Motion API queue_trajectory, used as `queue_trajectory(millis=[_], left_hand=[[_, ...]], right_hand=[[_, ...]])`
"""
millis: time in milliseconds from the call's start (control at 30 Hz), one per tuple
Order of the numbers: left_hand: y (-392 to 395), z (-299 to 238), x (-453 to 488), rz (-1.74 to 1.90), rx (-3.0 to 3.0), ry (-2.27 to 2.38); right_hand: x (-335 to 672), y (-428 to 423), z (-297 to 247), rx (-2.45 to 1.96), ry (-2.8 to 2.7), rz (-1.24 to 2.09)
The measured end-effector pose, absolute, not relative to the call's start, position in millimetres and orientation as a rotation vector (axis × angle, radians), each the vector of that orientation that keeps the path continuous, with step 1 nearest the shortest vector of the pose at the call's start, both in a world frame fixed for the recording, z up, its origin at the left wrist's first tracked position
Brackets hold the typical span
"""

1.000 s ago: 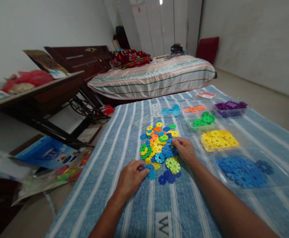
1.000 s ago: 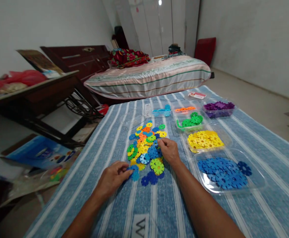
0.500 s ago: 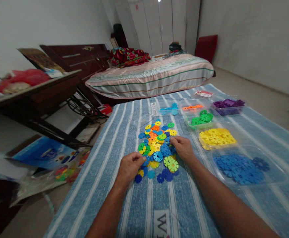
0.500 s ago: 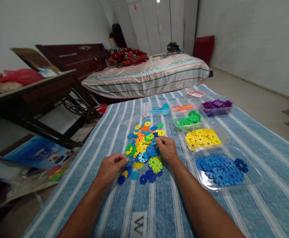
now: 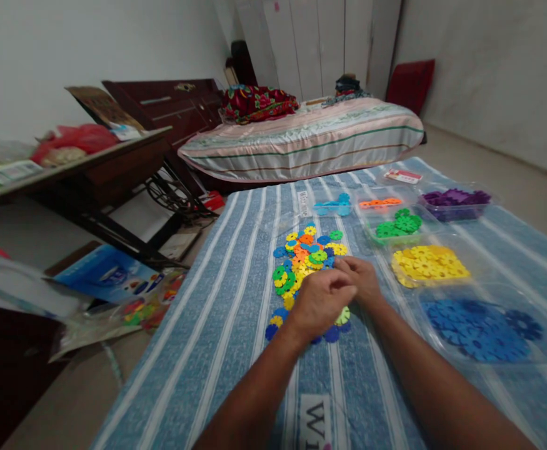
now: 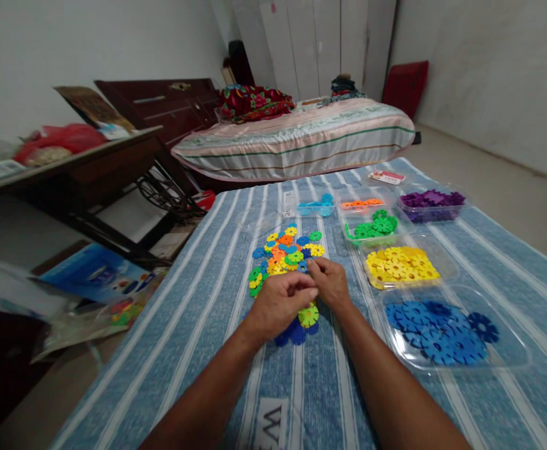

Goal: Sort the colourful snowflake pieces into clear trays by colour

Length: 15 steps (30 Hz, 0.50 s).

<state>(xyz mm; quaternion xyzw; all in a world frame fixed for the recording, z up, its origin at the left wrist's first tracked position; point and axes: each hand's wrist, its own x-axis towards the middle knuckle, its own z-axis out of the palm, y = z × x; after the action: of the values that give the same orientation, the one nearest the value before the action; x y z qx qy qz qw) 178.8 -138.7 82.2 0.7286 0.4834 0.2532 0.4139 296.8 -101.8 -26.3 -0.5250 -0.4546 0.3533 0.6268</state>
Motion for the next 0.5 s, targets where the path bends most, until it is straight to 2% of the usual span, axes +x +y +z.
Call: queue_trajectory(millis=[133, 233, 500], left_hand=[[-131.7, 65.9, 109.4, 0.262, 2.143, 1.72], [-132.3, 61.4, 76.7, 0.013, 2.172, 1.839], [-132.8, 59.4, 69.4, -0.022, 2.153, 1.761]], right_hand=[[300.1, -100.7, -23.8, -1.297, -1.189, 0.752], [300.1, -100.5, -24.8, -1.32, -1.215, 0.741], [300.9, -100.9, -25.2, -1.329, -1.229, 0.756]])
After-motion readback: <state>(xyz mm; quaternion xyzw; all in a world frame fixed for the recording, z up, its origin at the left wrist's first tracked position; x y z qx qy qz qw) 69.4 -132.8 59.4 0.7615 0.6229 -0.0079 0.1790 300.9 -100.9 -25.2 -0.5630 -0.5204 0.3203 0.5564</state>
